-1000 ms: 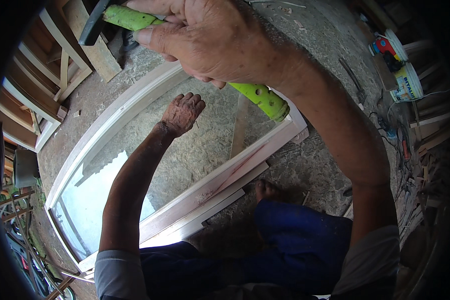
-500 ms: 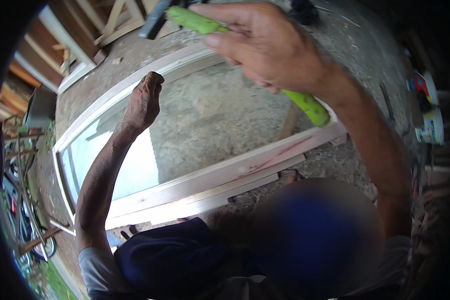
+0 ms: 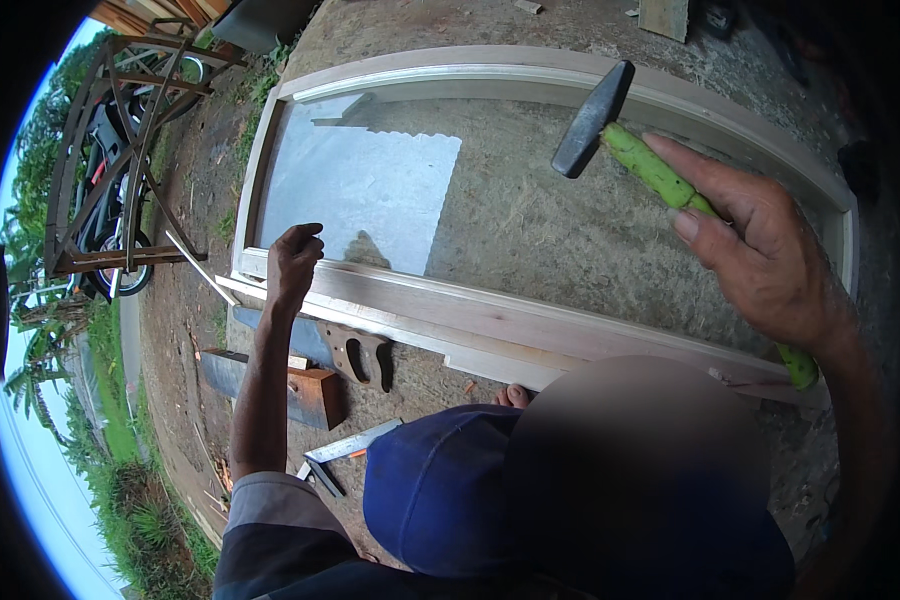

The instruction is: The person assembles a wooden window frame by hammering nails into the frame to secure the glass pane. The person uses a hammer to drive nails along the edges of the frame, ensuring the glass is held in place.

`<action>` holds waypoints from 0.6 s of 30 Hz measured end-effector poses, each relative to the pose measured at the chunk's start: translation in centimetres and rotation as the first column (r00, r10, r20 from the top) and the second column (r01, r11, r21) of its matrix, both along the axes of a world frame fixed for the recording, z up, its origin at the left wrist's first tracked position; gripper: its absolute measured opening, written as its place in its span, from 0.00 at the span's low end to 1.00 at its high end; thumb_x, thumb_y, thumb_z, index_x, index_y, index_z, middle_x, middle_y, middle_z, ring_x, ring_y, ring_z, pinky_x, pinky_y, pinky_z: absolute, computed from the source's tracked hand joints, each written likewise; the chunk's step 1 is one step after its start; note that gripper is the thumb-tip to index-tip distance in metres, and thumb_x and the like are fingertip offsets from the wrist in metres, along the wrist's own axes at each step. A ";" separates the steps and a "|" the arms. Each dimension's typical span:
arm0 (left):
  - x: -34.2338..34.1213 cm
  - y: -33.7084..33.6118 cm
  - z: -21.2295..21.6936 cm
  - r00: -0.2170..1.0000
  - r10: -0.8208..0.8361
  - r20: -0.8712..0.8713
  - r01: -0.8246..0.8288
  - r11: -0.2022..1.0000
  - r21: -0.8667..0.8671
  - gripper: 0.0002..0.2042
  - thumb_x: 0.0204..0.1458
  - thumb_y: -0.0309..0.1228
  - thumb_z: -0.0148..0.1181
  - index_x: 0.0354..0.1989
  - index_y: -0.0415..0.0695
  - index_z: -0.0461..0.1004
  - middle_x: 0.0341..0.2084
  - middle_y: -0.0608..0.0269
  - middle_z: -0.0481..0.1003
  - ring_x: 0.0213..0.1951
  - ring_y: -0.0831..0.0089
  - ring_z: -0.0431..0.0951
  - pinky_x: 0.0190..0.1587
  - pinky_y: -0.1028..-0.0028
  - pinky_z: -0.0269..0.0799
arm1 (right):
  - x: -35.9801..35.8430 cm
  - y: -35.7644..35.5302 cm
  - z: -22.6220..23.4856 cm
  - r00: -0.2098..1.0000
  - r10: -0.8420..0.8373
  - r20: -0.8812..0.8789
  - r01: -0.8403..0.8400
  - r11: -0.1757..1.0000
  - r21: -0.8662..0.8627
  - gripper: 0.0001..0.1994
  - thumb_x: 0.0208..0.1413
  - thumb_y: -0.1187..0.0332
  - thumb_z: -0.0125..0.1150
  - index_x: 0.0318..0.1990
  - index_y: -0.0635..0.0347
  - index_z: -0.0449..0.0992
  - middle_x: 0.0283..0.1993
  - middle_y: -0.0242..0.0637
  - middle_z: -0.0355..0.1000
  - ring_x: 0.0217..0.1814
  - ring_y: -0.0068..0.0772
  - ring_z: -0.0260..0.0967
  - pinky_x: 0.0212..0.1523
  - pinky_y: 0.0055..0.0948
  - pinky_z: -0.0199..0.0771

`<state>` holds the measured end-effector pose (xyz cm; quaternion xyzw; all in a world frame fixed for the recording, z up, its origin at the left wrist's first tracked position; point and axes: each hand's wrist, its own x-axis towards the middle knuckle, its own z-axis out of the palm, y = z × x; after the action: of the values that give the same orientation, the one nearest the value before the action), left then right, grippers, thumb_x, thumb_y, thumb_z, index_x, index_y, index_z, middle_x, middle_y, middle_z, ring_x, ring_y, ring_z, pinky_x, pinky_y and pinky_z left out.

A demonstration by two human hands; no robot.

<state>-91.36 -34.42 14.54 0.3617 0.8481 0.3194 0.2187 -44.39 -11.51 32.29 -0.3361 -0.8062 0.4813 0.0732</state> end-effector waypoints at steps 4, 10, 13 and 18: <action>-1.0 -1.6 1.1 0.992 0.124 0.001 -0.124 0.990 0.059 0.11 0.58 0.24 0.60 0.47 0.33 0.80 0.34 0.57 0.82 0.34 0.74 0.79 0.40 0.73 0.75 | -3.9 -0.5 -0.3 0.995 0.100 -0.001 -0.100 0.991 0.092 0.25 0.68 0.71 0.55 0.72 0.59 0.66 0.29 0.28 0.67 0.30 0.18 0.63 0.36 0.26 0.70; 4.3 -3.7 5.3 0.989 0.145 -0.015 -0.143 0.985 0.101 0.06 0.59 0.24 0.60 0.41 0.36 0.79 0.30 0.60 0.81 0.31 0.74 0.79 0.36 0.72 0.76 | -3.6 -1.6 -0.6 0.949 0.293 -0.111 -0.283 0.954 0.098 0.24 0.68 0.68 0.56 0.70 0.64 0.67 0.30 0.35 0.74 0.31 0.20 0.68 0.37 0.28 0.73; 8.4 -4.2 9.2 0.987 0.154 0.038 -0.157 0.986 0.065 0.06 0.62 0.27 0.57 0.41 0.38 0.77 0.30 0.61 0.81 0.31 0.73 0.81 0.33 0.72 0.75 | -1.2 -1.9 0.4 0.893 0.353 -0.278 -0.331 0.935 0.123 0.25 0.68 0.66 0.56 0.69 0.68 0.67 0.30 0.37 0.75 0.31 0.24 0.71 0.38 0.31 0.74; 11.5 -3.6 12.3 0.971 0.238 -0.004 -0.238 0.970 -0.056 0.08 0.63 0.28 0.55 0.42 0.36 0.76 0.30 0.56 0.82 0.31 0.70 0.84 0.33 0.70 0.76 | 1.8 -0.3 1.1 0.895 0.403 -0.191 -0.408 0.913 0.015 0.26 0.68 0.65 0.56 0.69 0.69 0.66 0.29 0.41 0.75 0.33 0.27 0.74 0.39 0.33 0.75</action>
<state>-79.82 -37.98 26.85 0.2505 0.8938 0.3198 0.1902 -42.59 -11.82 33.41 -0.1143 -0.8414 0.5263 0.0438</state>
